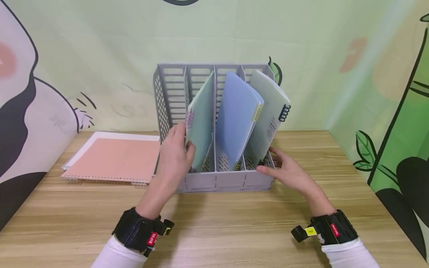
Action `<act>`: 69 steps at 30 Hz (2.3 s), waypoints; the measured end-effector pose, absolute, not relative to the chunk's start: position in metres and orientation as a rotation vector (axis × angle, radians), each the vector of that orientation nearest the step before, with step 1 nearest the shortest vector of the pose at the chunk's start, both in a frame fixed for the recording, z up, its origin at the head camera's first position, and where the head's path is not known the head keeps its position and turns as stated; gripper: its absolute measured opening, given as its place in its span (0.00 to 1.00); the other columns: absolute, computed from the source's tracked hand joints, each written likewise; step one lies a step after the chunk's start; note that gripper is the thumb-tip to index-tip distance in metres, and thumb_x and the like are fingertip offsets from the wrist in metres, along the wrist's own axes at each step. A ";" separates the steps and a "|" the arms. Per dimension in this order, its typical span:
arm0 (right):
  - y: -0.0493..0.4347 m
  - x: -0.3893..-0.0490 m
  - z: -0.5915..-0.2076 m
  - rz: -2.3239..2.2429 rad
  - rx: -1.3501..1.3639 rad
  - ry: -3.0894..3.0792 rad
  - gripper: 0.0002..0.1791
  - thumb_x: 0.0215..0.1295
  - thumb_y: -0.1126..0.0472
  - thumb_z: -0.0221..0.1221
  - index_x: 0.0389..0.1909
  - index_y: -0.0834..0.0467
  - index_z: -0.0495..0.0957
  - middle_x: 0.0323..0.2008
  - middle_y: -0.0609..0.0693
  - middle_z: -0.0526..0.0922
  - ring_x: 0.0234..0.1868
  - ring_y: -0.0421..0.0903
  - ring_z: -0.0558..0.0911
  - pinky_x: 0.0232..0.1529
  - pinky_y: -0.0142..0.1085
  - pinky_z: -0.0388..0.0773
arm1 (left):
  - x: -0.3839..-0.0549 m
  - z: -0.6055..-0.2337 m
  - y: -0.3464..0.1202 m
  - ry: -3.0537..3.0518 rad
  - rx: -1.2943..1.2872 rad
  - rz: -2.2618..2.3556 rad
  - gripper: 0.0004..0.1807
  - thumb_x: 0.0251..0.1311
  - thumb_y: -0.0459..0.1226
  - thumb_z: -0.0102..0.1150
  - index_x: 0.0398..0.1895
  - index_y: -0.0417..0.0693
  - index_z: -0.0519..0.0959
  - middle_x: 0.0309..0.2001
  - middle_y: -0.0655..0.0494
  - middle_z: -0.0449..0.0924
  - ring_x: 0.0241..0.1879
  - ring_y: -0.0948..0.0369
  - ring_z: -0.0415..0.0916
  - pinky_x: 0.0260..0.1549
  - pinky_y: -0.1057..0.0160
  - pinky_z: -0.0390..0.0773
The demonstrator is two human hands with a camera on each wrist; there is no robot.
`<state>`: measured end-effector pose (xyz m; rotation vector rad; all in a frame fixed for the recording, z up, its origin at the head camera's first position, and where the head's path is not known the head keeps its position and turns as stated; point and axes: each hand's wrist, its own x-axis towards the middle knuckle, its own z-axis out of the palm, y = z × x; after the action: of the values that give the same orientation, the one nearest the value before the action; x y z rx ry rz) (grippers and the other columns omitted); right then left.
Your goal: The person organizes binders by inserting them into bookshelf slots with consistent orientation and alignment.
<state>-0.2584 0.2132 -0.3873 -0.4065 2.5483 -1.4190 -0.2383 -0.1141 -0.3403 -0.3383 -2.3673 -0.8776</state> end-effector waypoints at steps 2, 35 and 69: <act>0.213 -0.258 -0.387 -1.416 -0.413 2.551 0.54 0.68 0.47 0.67 0.81 0.64 0.45 0.68 0.73 0.68 0.68 0.67 0.70 0.58 0.56 0.78 | -0.239 -0.342 -0.114 -2.374 -0.343 -0.872 0.09 0.61 0.21 0.55 0.40 0.37 0.70 0.35 0.45 0.72 0.30 0.52 0.72 0.24 0.57 0.79; 0.213 -0.259 -0.388 -1.443 -0.432 2.539 0.53 0.69 0.49 0.67 0.81 0.65 0.46 0.68 0.72 0.69 0.68 0.67 0.70 0.59 0.56 0.77 | -0.241 -0.342 -0.111 -2.520 -0.291 -0.920 0.29 0.61 0.32 0.68 0.62 0.31 0.67 0.48 0.37 0.79 0.44 0.43 0.83 0.36 0.51 0.87; 0.213 -0.258 -0.387 -1.438 -0.432 2.551 0.53 0.68 0.49 0.67 0.81 0.64 0.46 0.68 0.72 0.69 0.68 0.67 0.70 0.60 0.57 0.76 | -0.237 -0.342 -0.102 -2.669 -0.535 -0.907 0.47 0.59 0.30 0.72 0.77 0.35 0.56 0.59 0.38 0.74 0.50 0.47 0.78 0.44 0.55 0.84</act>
<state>-0.2584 0.2130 -0.3872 -0.4317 2.5509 -1.4377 -0.2372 -0.1016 -0.3424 -0.5351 -2.6686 -0.9074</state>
